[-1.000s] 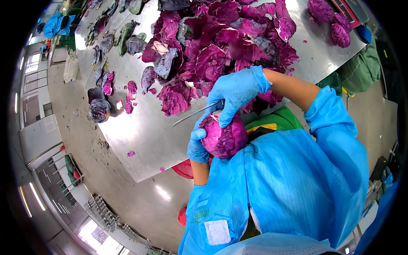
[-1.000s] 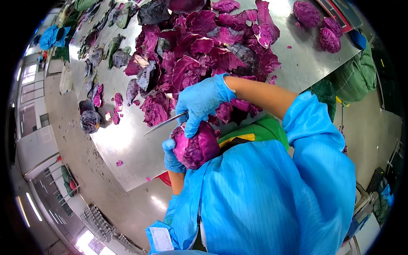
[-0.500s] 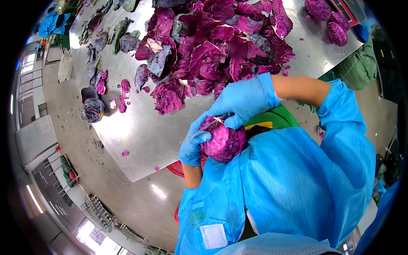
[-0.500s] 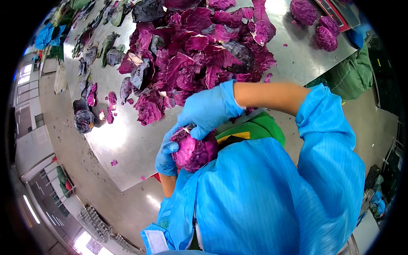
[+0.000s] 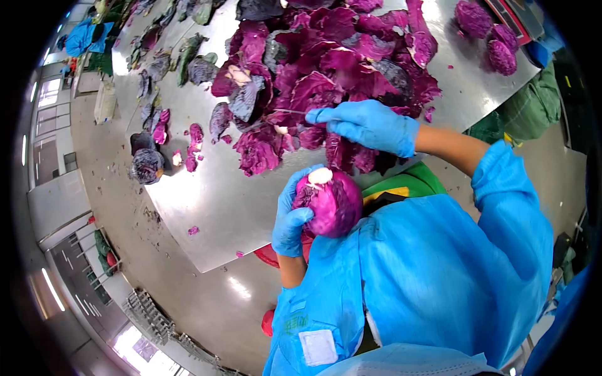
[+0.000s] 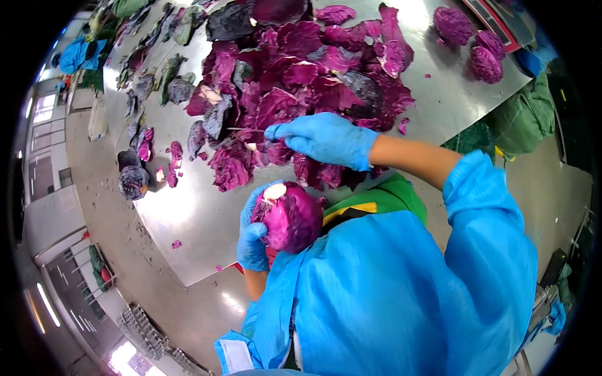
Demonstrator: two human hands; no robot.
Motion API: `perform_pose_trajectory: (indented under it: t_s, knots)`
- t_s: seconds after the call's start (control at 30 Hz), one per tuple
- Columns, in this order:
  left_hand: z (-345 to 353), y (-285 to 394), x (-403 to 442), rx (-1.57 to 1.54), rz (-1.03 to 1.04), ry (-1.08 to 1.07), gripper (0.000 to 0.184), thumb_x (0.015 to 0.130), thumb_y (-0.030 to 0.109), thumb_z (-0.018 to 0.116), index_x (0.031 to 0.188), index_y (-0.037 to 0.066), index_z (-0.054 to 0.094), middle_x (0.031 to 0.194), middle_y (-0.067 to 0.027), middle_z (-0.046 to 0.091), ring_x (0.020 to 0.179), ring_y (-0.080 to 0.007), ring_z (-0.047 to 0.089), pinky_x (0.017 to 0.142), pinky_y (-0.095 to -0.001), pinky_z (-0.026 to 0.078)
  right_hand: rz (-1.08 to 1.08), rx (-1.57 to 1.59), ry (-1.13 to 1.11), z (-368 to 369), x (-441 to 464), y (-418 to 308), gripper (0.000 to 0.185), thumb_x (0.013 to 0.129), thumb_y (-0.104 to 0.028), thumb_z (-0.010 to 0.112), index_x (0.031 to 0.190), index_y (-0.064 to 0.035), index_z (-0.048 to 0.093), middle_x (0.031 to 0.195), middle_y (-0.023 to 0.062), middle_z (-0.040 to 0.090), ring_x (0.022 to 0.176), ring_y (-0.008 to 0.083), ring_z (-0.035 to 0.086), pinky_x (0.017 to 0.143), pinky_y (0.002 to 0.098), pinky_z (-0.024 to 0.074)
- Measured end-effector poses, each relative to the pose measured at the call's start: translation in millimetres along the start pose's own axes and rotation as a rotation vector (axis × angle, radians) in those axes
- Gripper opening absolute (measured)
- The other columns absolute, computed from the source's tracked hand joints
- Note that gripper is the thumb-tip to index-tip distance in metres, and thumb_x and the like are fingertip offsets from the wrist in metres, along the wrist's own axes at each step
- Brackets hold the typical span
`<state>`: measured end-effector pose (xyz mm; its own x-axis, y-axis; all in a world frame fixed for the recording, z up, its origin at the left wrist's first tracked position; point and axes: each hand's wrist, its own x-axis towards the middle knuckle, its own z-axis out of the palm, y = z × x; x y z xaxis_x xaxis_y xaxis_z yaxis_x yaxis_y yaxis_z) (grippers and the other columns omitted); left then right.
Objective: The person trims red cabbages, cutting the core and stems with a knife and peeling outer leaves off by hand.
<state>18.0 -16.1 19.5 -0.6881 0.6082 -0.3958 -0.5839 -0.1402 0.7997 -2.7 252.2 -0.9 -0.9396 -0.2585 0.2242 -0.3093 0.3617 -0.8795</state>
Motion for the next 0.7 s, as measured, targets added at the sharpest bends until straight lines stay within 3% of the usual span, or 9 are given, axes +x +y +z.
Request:
perform_pose_trajectory:
  t_s: [0.07, 0.1, 0.13, 0.23, 0.33, 0.47, 0.5, 0.6, 0.7]
  knots:
    - [12, 4, -5, 0.054, 0.044, 0.18, 0.095, 0.063, 0.032, 0.087, 0.139, -0.005, 0.044, 0.133, -0.0155, 0.055, 0.122, -0.0238, 0.055, 0.106, -0.0378, 0.042, 0.173, -0.099, -0.092, 0, -11, -8, 0.036, 0.099, -0.022, 0.053, 0.135, -0.0168, 0.056, 0.116, 0.0139, 0.067, 0.095, 0.0302, 0.069, 0.083, 0.0376, 0.0567]
    - [9, -5, -6, 0.103, 0.102, 0.265, 0.092, 0.066, 0.029, 0.088, 0.139, -0.004, 0.043, 0.133, -0.0152, 0.055, 0.12, -0.0233, 0.055, 0.103, -0.0364, 0.045, 0.048, -0.146, 0.006, 11, -19, -9, 0.038, 0.099, -0.025, 0.052, 0.137, -0.0204, 0.055, 0.107, 0.0125, 0.069, 0.085, 0.0312, 0.069, 0.074, 0.0379, 0.0573]
    - [10, -14, -7, 0.249, 0.151, 0.366, 0.092, 0.066, 0.029, 0.088, 0.14, -0.004, 0.043, 0.133, -0.0154, 0.055, 0.119, -0.0233, 0.055, 0.103, -0.0363, 0.046, 0.107, -0.219, -0.029, 17, -27, -16, 0.04, 0.099, -0.029, 0.051, 0.138, -0.0195, 0.053, 0.09, 0.0117, 0.069, 0.071, 0.0308, 0.067, 0.06, 0.0396, 0.0551]
    - [9, -38, -3, 0.646, 0.266, 0.594, 0.095, 0.065, 0.03, 0.09, 0.14, -0.005, 0.042, 0.132, -0.0177, 0.054, 0.118, -0.025, 0.056, 0.101, -0.037, 0.047, 0.174, -0.594, -0.183, 31, -37, -35, 0.043, 0.097, -0.034, 0.053, 0.136, -0.0155, 0.053, 0.072, 0.0103, 0.061, 0.058, 0.0271, 0.062, 0.045, 0.0408, 0.047]
    - [8, -41, -5, 0.84, 0.2, 0.648, 0.095, 0.065, 0.03, 0.09, 0.14, -0.005, 0.042, 0.133, -0.0195, 0.053, 0.118, -0.0272, 0.056, 0.101, -0.0381, 0.047, 0.202, -0.488, -0.119, 43, -44, -27, 0.045, 0.097, -0.036, 0.053, 0.138, -0.0164, 0.052, 0.076, 0.0101, 0.062, 0.057, 0.0285, 0.061, 0.047, 0.0416, 0.048]
    - [2, -45, -3, 0.775, 0.243, 0.602, 0.098, 0.064, 0.031, 0.09, 0.141, -0.004, 0.041, 0.136, -0.0206, 0.05, 0.122, -0.0295, 0.054, 0.103, -0.0388, 0.045, 0.061, -0.151, 0.021, 51, -28, -4, 0.047, 0.098, -0.039, 0.05, 0.14, -0.0171, 0.05, 0.107, 0.0126, 0.063, 0.085, 0.032, 0.065, 0.067, 0.0396, 0.0548]
    - [0, -46, -3, 0.804, 0.264, 0.573, 0.096, 0.065, 0.028, 0.089, 0.141, -0.004, 0.041, 0.141, -0.0177, 0.048, 0.126, -0.0273, 0.051, 0.108, -0.0393, 0.041, 0.169, -0.109, -0.092, 46, -23, -9, 0.046, 0.098, -0.034, 0.053, 0.141, -0.0201, 0.05, 0.127, 0.0109, 0.06, 0.109, 0.0304, 0.062, 0.082, 0.0372, 0.0559]
    - [-1, -46, -7, 0.81, 0.371, 0.494, 0.097, 0.064, 0.028, 0.089, 0.142, -0.003, 0.04, 0.142, -0.0175, 0.047, 0.128, -0.0278, 0.048, 0.11, -0.0405, 0.037, 0.139, -0.063, 0.007, 50, -13, -9, 0.043, 0.098, -0.028, 0.055, 0.14, -0.0169, 0.052, 0.127, 0.0104, 0.061, 0.108, 0.0284, 0.063, 0.083, 0.037, 0.0555]
    - [3, -58, -14, 0.954, 0.468, 0.6, 0.105, 0.06, 0.027, 0.09, 0.145, 0.0, 0.036, 0.142, -0.0195, 0.045, 0.129, -0.0325, 0.047, 0.109, -0.0414, 0.037, 0.332, -0.003, 0.043, 44, -12, -12, 0.042, 0.096, -0.026, 0.06, 0.136, -0.0124, 0.056, 0.119, 0.0114, 0.064, 0.106, 0.0259, 0.065, 0.086, 0.0342, 0.0536]
